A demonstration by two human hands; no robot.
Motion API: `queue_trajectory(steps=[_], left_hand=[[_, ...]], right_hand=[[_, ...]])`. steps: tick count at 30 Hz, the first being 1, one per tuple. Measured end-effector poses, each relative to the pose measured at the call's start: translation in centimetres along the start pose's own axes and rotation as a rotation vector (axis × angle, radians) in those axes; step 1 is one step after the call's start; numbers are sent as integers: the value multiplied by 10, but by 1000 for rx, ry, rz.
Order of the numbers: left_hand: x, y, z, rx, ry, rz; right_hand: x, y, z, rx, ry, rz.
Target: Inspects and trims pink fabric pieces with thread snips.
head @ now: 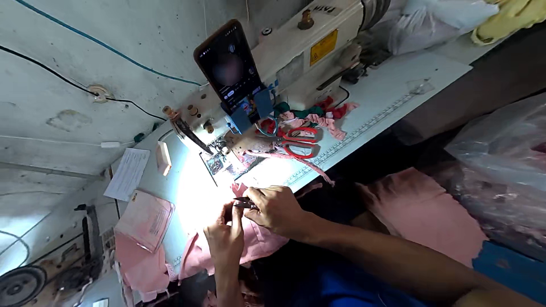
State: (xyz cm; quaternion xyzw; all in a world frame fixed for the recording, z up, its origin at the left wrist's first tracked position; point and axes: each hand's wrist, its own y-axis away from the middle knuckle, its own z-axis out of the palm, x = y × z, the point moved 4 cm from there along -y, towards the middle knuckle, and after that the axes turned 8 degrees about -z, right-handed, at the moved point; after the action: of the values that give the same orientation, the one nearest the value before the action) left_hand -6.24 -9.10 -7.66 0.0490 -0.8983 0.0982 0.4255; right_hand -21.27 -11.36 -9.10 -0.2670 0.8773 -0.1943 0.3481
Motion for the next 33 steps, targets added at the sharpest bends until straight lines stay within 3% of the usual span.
queue_trajectory(steps=[1, 3, 5, 6, 8, 12, 15, 18, 21, 23, 27, 31, 33], left_hand=[[5, 3, 2, 34, -150, 38], [12, 8, 5, 66, -343, 89], [10, 8, 4, 38, -332, 75], [5, 6, 2, 13, -270, 46], [-1, 4, -3, -18, -177, -4], [0, 1, -9, -54, -145, -64], [3, -4, -8, -77, -129, -4], [7, -8, -4, -102, -142, 66], [-2, -13, 3, -183, 86, -17], [-8, -16, 9, -183, 253, -76], [-17, -12, 15, -125, 451, -151], [-17, -9, 16, -79, 596, -250], [-14, -8, 18, -76, 667, -282]], right_hand=[[2, -1, 1, -11, -43, 40], [12, -4, 5, -139, -348, 301], [22, -5, 14, -223, -688, 548], [23, -5, 15, -243, -720, 572], [16, -5, 8, -293, -511, 424], [1, -3, -3, -177, -117, -28], [-1, -7, -8, -90, -12, -103], [10, -11, -7, -117, -233, 97], [33, -11, 9, -158, -767, 434], [39, -10, 15, -123, -947, 548], [24, 3, -8, -111, -816, 531], [0, 9, -16, -194, -950, 512], [0, 12, -11, -217, -893, 506]])
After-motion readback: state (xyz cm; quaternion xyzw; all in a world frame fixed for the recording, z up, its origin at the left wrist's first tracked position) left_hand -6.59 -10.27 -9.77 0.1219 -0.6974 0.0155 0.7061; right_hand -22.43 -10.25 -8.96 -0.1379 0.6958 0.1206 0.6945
